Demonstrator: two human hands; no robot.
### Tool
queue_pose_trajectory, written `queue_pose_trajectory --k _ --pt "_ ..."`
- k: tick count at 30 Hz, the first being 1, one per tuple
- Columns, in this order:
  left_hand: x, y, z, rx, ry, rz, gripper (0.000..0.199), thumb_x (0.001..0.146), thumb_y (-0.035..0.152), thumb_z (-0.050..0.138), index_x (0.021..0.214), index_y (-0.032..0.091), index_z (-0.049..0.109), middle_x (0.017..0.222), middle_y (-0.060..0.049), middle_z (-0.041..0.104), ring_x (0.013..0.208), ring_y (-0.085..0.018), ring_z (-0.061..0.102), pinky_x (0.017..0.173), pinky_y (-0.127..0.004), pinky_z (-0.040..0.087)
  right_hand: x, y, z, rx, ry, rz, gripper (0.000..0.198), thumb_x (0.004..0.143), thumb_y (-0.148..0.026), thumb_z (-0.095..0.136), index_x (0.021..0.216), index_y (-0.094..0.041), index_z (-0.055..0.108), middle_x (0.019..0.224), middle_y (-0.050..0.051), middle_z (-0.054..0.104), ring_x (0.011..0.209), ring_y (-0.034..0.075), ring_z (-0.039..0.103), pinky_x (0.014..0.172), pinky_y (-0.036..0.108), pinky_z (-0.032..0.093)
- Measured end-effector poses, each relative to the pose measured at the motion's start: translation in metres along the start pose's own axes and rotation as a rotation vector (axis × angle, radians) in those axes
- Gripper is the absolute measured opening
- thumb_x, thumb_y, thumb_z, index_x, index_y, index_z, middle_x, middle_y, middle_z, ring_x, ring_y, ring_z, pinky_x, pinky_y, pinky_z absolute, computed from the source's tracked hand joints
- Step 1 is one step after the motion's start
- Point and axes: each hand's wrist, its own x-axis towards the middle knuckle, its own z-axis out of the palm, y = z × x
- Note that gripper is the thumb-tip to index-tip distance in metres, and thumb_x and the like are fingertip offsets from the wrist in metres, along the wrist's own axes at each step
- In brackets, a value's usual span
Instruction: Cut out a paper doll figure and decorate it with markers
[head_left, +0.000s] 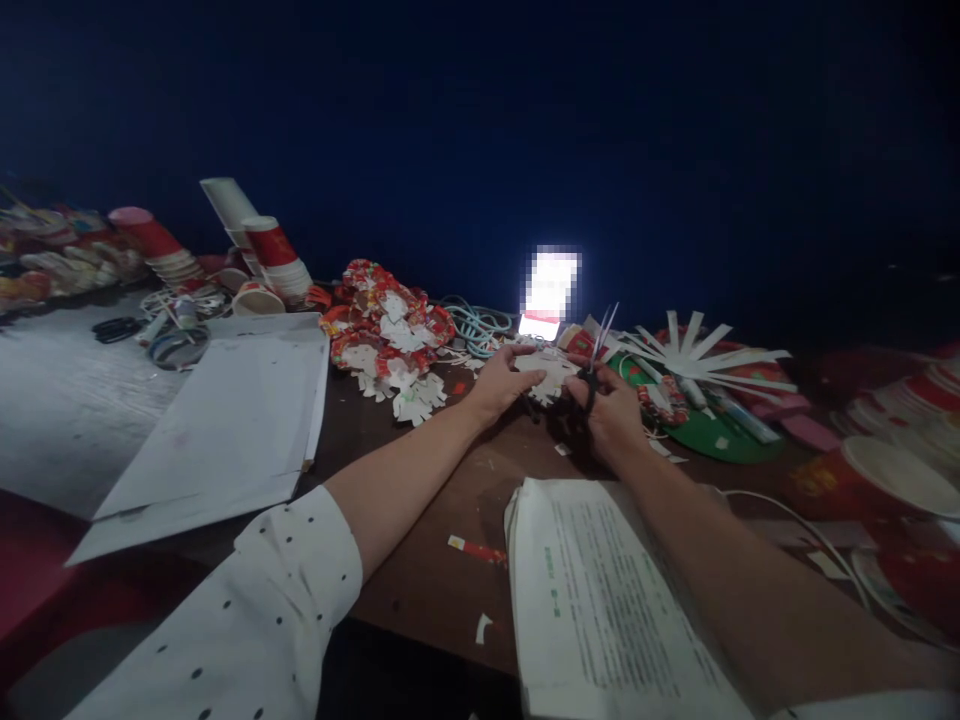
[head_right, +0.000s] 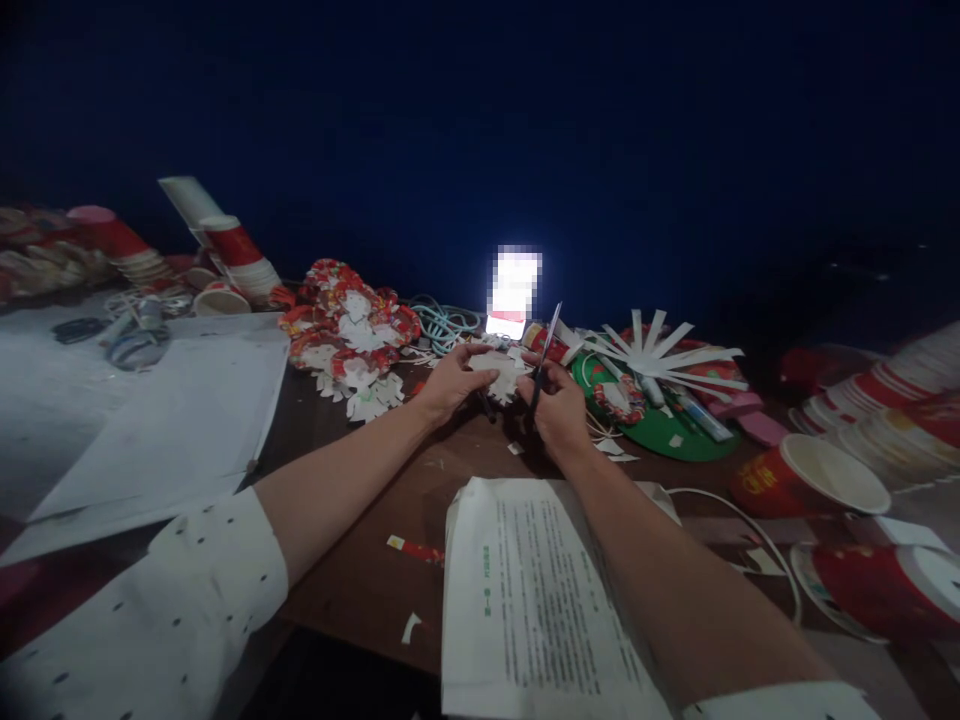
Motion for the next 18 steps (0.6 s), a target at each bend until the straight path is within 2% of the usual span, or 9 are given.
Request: queue_pose_trajectory --k 3,6,9,12,18 --pt "0.001 0.002 0.001 -0.081 0.084 -0.006 0.049 0.065 0.017 0.075 0.110 0.012 0.054 0.081 -0.003 0.066 0.070 -0.013 0.061 0.070 -0.029 0.051 -0.003 -0.002 0.004 0.002 -0.042 0.028 0.047 0.059 -0.030 0.078 0.105 -0.021 0.068 0.078 -0.002 0.067 0.070 0.014 0.062 0.062 0.025 0.048" --pt "-0.001 0.004 0.005 -0.172 0.115 -0.017 0.046 0.067 0.019 0.075 0.107 0.012 0.054 0.084 -0.004 0.067 0.073 -0.013 0.063 0.071 -0.027 0.051 -0.004 -0.004 0.007 0.051 -0.033 0.061 0.048 0.060 -0.031 0.077 0.106 -0.021 0.067 0.079 -0.001 0.067 0.070 0.015 0.063 0.061 0.026 0.049" --pt "-0.005 0.003 0.010 -0.171 0.006 -0.074 0.041 0.065 0.025 0.078 0.099 0.011 0.060 0.084 -0.005 0.069 0.073 -0.012 0.062 0.069 -0.025 0.049 -0.005 -0.004 0.008 0.084 0.029 0.069 0.047 0.060 -0.031 0.078 0.104 -0.022 0.067 0.076 -0.002 0.067 0.070 0.015 0.064 0.057 0.024 0.048" --pt "-0.008 -0.002 0.012 -0.100 -0.096 -0.085 0.036 0.063 0.028 0.079 0.092 0.011 0.065 0.083 -0.004 0.070 0.069 -0.011 0.060 0.064 -0.022 0.046 -0.005 -0.002 0.008 0.122 0.021 0.048 0.045 0.060 -0.032 0.079 0.102 -0.022 0.068 0.077 -0.002 0.067 0.071 0.015 0.065 0.059 0.025 0.049" --pt "-0.004 -0.008 0.007 -0.125 -0.020 -0.074 0.028 0.065 0.029 0.077 0.083 0.010 0.066 0.072 -0.002 0.067 0.062 -0.009 0.058 0.063 -0.022 0.044 -0.005 0.002 0.007 0.151 -0.011 0.094 0.050 0.060 -0.031 0.081 0.107 -0.024 0.066 0.076 -0.002 0.068 0.067 0.015 0.064 0.058 0.025 0.050"
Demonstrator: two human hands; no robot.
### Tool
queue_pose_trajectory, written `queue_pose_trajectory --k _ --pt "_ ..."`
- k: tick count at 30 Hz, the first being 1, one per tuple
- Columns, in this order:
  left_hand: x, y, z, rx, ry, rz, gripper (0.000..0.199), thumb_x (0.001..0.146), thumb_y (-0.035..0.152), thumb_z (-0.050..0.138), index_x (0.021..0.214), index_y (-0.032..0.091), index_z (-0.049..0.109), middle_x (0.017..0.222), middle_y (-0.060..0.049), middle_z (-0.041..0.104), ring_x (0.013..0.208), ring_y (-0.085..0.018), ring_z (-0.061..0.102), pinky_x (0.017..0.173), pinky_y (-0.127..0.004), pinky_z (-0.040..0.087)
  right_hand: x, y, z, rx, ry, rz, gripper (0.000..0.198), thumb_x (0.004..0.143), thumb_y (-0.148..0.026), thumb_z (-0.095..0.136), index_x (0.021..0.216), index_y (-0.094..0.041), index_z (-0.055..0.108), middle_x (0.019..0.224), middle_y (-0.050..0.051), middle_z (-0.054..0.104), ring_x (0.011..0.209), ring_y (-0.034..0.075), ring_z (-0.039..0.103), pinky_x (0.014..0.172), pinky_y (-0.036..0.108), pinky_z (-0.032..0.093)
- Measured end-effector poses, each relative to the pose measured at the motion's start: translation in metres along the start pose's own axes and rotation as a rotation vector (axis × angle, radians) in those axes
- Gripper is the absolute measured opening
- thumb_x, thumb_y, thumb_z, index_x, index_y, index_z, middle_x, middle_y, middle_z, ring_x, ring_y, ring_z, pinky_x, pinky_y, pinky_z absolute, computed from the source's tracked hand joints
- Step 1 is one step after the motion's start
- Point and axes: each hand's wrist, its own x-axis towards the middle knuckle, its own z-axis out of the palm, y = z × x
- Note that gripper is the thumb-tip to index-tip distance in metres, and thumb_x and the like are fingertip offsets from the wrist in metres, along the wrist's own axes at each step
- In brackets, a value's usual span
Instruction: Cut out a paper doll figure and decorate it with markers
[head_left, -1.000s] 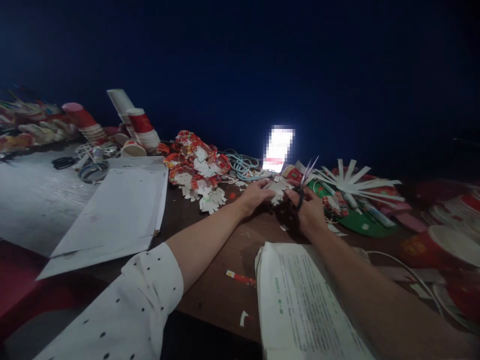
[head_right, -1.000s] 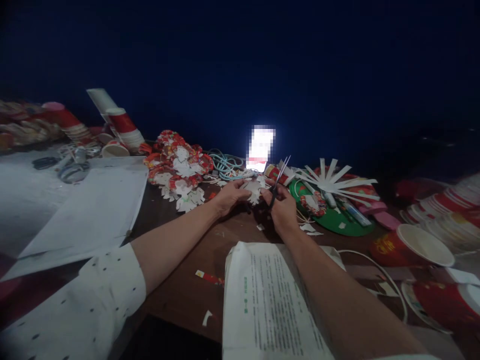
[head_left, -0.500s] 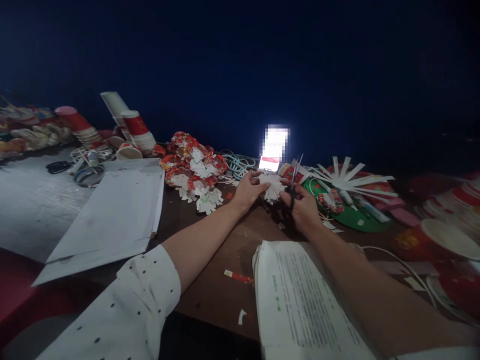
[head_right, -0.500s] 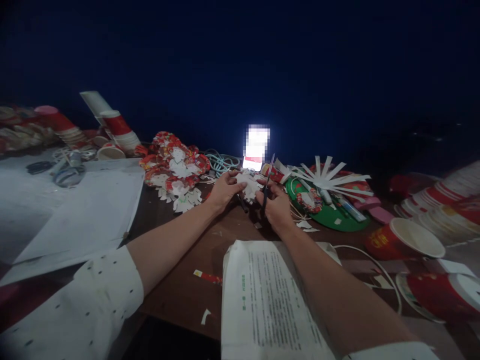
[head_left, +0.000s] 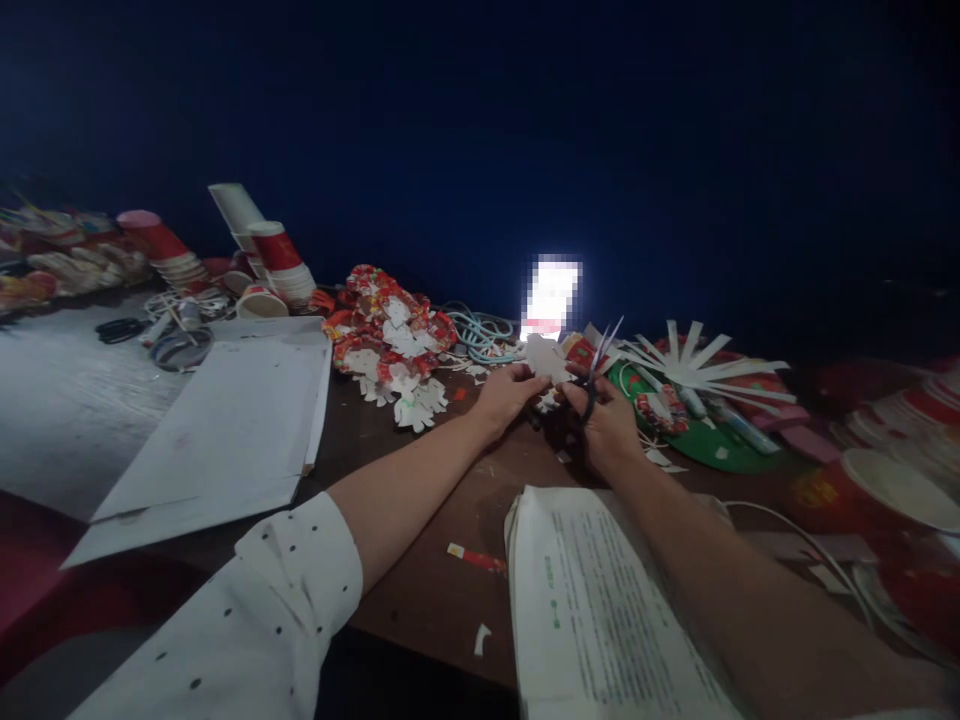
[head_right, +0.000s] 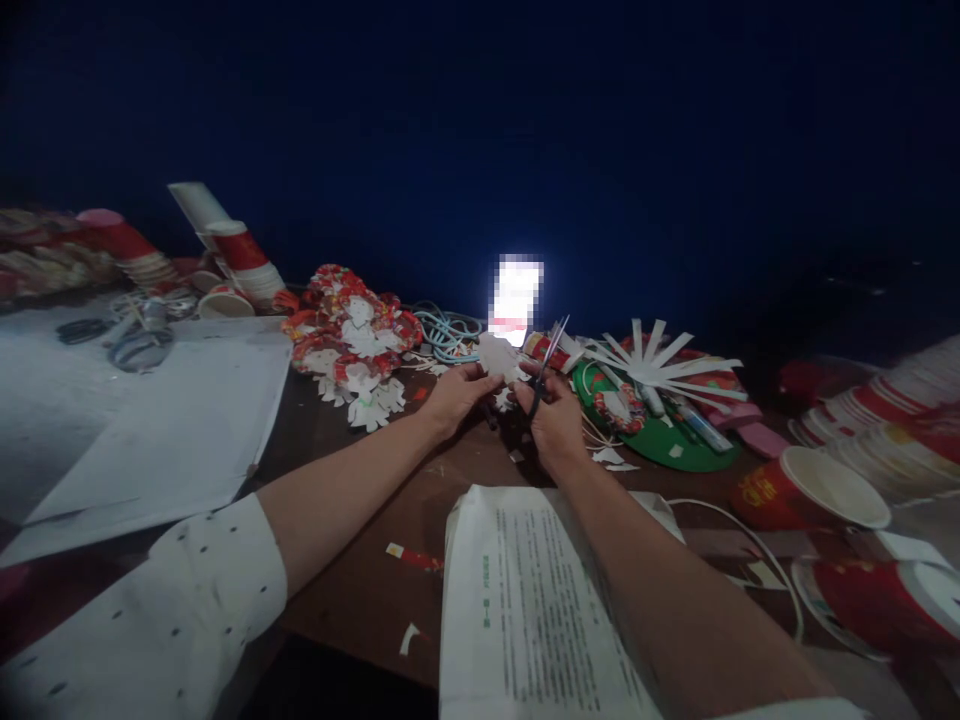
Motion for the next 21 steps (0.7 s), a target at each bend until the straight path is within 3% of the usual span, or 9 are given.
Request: queue_pose_trajectory --k 3,6,10,15,21 --pt "0.007 0.002 -0.005 -0.078 0.039 -0.003 0.027 0.066 0.029 0.077 0.081 0.010 0.064 0.070 -0.002 0.066 0.061 -0.009 0.059 0.063 -0.022 0.045 -0.002 -0.005 0.000 -0.060 -0.040 0.064 0.051 0.062 -0.038 0.080 0.108 -0.022 0.066 0.075 0.000 0.068 0.060 0.014 0.062 0.049 0.023 0.045" --pt "0.013 0.006 -0.009 -0.143 0.076 -0.005 0.028 0.066 0.026 0.077 0.083 0.011 0.062 0.070 -0.001 0.066 0.061 -0.010 0.061 0.063 -0.024 0.047 -0.009 -0.014 0.003 -0.202 -0.103 0.109 0.052 0.065 -0.046 0.077 0.107 -0.018 0.068 0.067 0.000 0.065 0.047 0.010 0.051 0.036 0.019 0.032" --pt "0.015 0.011 -0.010 -0.167 0.089 0.024 0.024 0.067 0.023 0.075 0.083 0.011 0.061 0.070 -0.002 0.066 0.064 -0.011 0.062 0.066 -0.024 0.049 -0.016 -0.022 0.007 -0.356 -0.249 0.171 0.054 0.069 -0.053 0.072 0.110 -0.018 0.069 0.068 0.001 0.066 0.041 0.007 0.043 0.033 0.019 0.024" --pt "0.014 0.014 -0.010 -0.143 0.095 0.044 0.019 0.069 0.024 0.073 0.080 0.013 0.062 0.066 0.001 0.064 0.059 -0.010 0.058 0.061 -0.023 0.047 -0.016 -0.020 0.003 -0.419 -0.345 0.244 0.057 0.066 -0.051 0.075 0.113 -0.019 0.069 0.064 0.000 0.064 0.045 0.010 0.049 0.036 0.020 0.031" --pt "0.016 0.013 -0.011 -0.077 0.116 0.050 0.012 0.071 0.021 0.071 0.076 0.013 0.063 0.067 0.000 0.065 0.061 -0.011 0.058 0.064 -0.024 0.047 -0.013 -0.021 0.000 -0.492 -0.379 0.167 0.054 0.067 -0.050 0.075 0.110 -0.018 0.072 0.062 0.000 0.063 0.054 0.014 0.054 0.048 0.024 0.042"
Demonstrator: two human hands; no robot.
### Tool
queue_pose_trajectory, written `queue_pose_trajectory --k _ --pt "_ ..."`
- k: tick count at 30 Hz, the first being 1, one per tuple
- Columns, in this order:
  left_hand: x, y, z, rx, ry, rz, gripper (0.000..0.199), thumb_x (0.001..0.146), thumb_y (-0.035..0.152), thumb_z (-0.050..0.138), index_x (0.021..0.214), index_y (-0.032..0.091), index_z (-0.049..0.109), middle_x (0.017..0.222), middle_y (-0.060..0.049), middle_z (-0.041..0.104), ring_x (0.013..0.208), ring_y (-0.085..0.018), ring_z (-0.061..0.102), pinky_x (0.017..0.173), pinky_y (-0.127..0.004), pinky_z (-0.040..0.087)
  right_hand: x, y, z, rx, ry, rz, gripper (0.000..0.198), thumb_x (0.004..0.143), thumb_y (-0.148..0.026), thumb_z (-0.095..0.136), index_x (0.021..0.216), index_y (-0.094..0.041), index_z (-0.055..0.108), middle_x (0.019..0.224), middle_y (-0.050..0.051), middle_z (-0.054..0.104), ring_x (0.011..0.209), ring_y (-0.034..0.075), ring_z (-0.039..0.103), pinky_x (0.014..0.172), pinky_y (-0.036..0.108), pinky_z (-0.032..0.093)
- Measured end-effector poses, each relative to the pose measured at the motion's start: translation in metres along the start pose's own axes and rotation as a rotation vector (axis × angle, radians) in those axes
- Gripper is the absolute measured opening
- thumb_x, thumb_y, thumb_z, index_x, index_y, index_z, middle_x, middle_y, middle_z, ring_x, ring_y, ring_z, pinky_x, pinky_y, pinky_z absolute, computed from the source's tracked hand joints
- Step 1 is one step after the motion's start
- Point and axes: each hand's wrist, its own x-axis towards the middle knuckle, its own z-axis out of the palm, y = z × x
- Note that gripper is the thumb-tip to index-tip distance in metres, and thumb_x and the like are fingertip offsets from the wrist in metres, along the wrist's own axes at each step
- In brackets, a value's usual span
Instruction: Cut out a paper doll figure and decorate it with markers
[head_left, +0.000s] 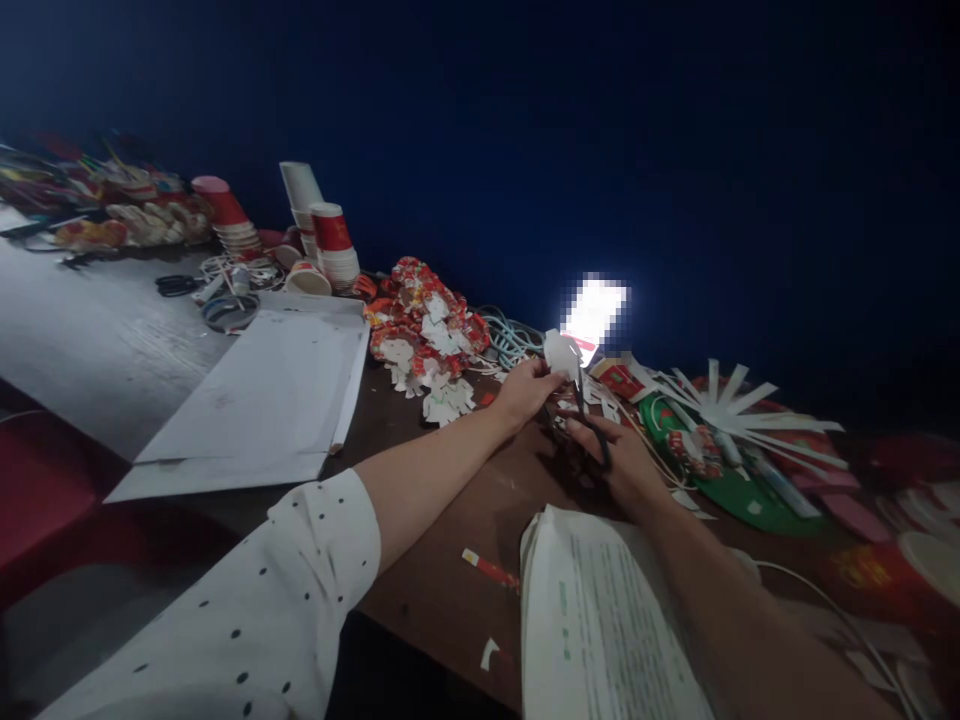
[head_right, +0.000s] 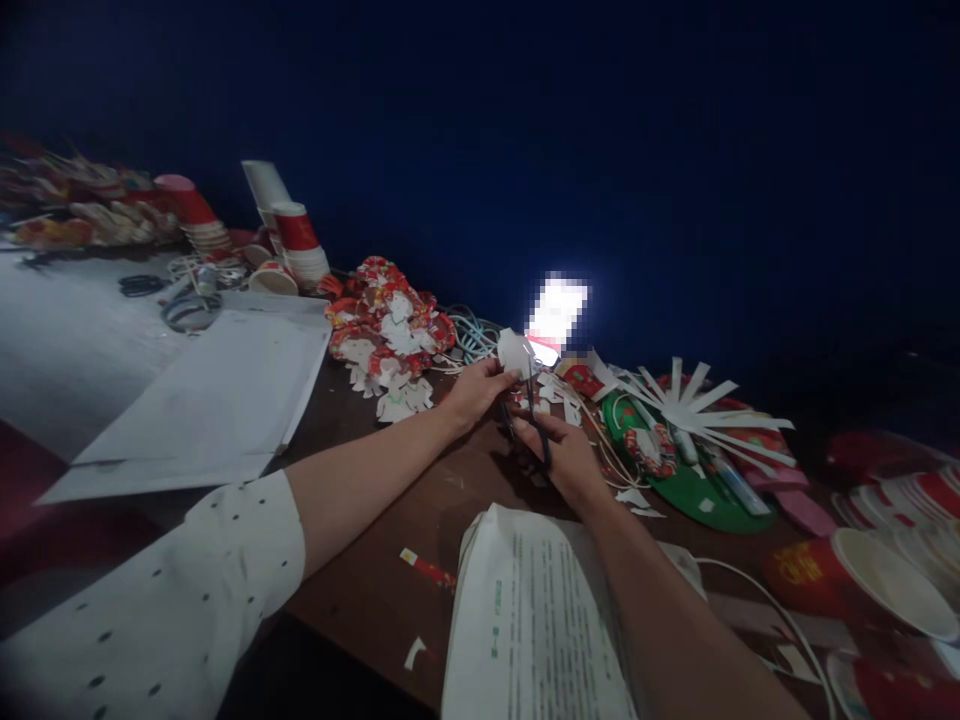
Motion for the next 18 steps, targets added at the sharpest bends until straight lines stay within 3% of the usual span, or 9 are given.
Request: queue_pose_trajectory --k 8,18 --pt "-0.002 -0.002 0.001 0.034 0.004 -0.005 0.013 0.073 0.022 0.070 0.075 0.012 0.063 0.068 -0.001 0.064 0.060 -0.010 0.057 0.063 -0.024 0.044 -0.002 -0.004 0.005 -0.047 0.077 -0.051 0.050 0.067 -0.051 0.074 0.104 -0.019 0.075 0.061 0.000 0.061 0.054 0.013 0.051 0.049 0.024 0.041" --pt "-0.011 -0.002 0.011 -0.150 0.004 -0.078 0.016 0.071 0.022 0.072 0.073 0.013 0.060 0.060 0.002 0.060 0.054 -0.010 0.054 0.059 -0.025 0.045 -0.001 -0.003 0.009 -0.024 0.122 -0.030 0.053 0.063 -0.052 0.076 0.104 -0.018 0.075 0.058 0.000 0.061 0.050 0.012 0.049 0.047 0.024 0.040"
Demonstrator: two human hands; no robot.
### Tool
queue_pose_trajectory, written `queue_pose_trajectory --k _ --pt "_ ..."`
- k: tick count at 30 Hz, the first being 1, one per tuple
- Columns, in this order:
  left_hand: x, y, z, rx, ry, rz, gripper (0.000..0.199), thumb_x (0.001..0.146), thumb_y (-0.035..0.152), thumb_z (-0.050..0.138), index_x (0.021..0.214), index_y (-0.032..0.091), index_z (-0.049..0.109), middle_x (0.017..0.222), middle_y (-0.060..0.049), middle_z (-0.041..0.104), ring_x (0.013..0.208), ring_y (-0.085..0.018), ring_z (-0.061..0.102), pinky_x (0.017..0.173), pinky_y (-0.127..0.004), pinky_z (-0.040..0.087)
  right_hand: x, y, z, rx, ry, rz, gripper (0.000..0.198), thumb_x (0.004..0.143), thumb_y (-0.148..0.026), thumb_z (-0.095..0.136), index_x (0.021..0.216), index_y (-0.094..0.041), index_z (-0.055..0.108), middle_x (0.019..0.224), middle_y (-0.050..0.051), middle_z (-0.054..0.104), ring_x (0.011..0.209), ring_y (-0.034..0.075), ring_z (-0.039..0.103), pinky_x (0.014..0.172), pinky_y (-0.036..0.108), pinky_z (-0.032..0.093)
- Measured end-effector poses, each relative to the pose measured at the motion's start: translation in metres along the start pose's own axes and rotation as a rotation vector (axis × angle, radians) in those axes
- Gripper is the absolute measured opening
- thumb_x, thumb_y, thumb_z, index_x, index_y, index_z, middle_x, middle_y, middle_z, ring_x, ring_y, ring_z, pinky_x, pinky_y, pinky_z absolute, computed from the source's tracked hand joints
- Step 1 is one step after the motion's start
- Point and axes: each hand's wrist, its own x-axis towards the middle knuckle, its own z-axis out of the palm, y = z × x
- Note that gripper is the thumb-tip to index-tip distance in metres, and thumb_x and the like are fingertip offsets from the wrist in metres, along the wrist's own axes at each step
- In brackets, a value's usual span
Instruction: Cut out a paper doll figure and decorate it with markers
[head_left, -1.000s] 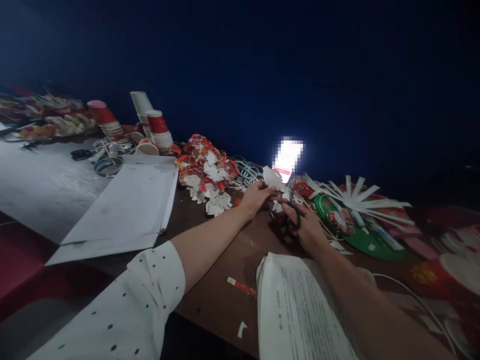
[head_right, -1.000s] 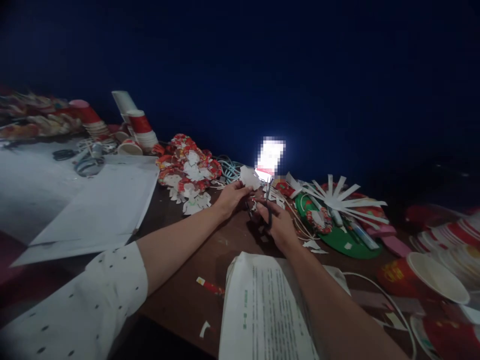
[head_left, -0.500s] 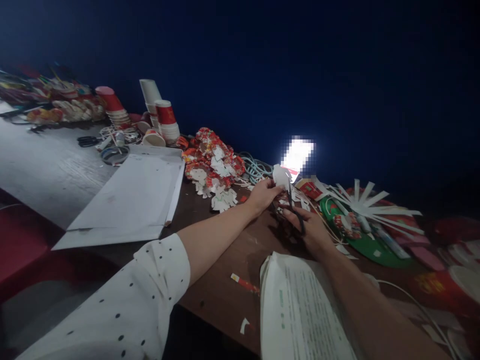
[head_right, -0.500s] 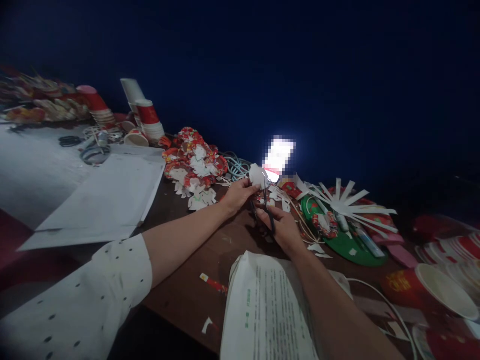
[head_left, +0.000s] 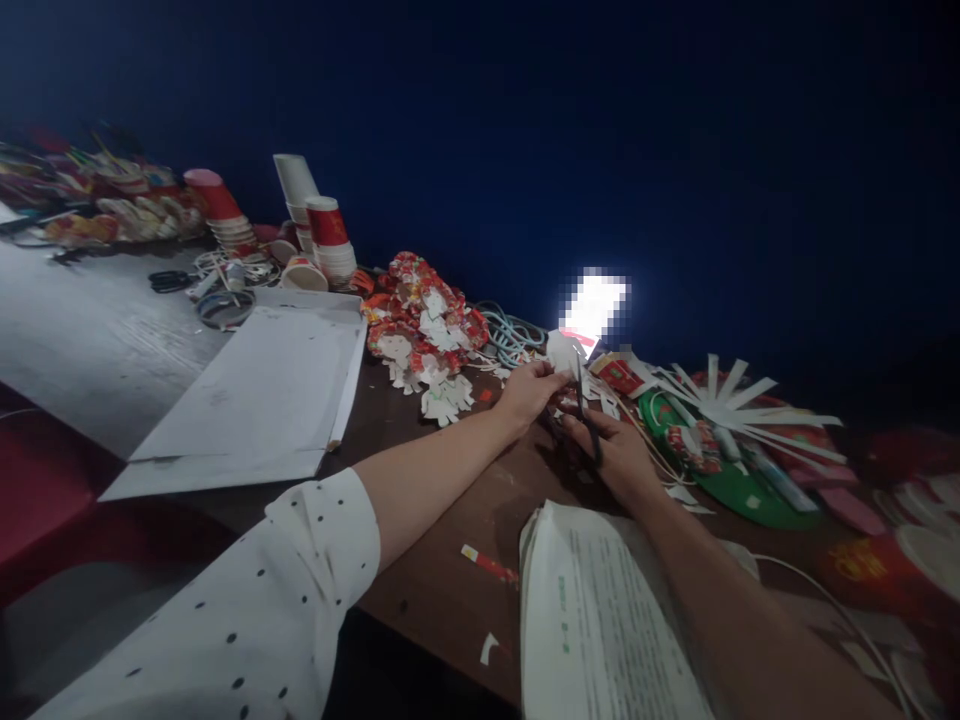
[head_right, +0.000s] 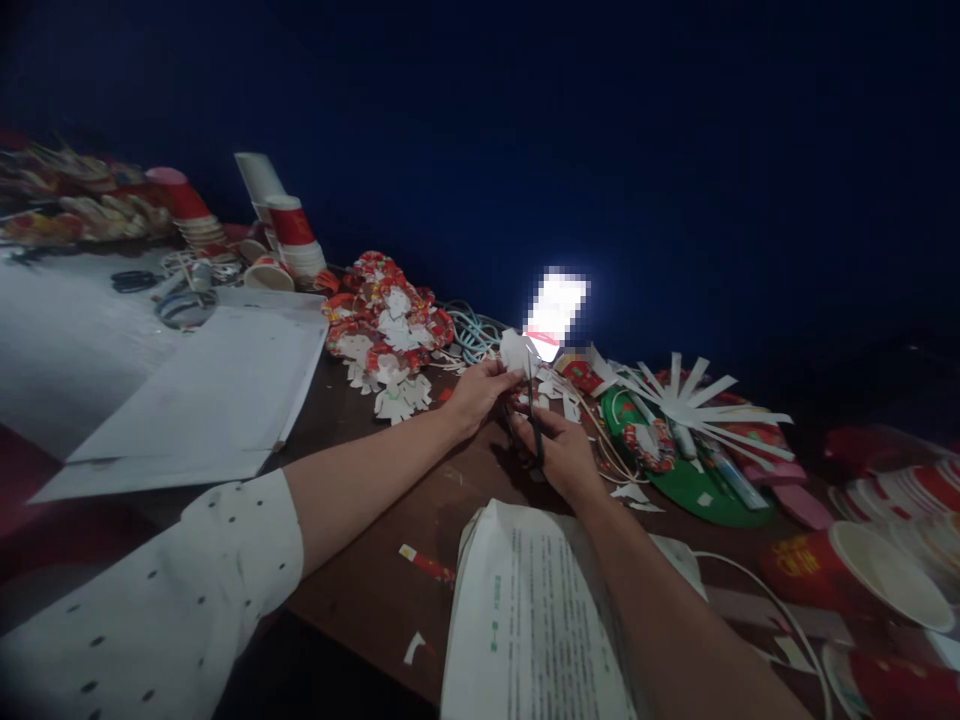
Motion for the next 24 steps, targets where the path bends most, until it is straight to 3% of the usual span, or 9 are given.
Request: queue_pose_trajectory --k 11,24 --pt "0.0023 -0.0023 0.0005 0.051 0.015 0.017 0.013 0.073 0.019 0.070 0.073 0.011 0.060 0.059 0.001 0.060 0.054 -0.009 0.055 0.059 -0.024 0.044 0.0041 0.0091 -0.0037 -0.025 -0.010 -0.062 0.050 0.068 -0.048 0.074 0.108 -0.018 0.073 0.066 0.000 0.064 0.055 0.012 0.050 0.049 0.023 0.040" --pt "-0.0027 0.0065 0.0027 0.054 0.008 -0.010 0.016 0.073 0.019 0.072 0.070 0.010 0.059 0.056 0.001 0.060 0.053 -0.009 0.055 0.061 -0.024 0.043 0.0027 0.0059 -0.0056 -0.093 0.002 -0.077 0.053 0.070 -0.053 0.070 0.106 -0.015 0.073 0.059 -0.002 0.056 0.054 0.011 0.046 0.049 0.023 0.036"
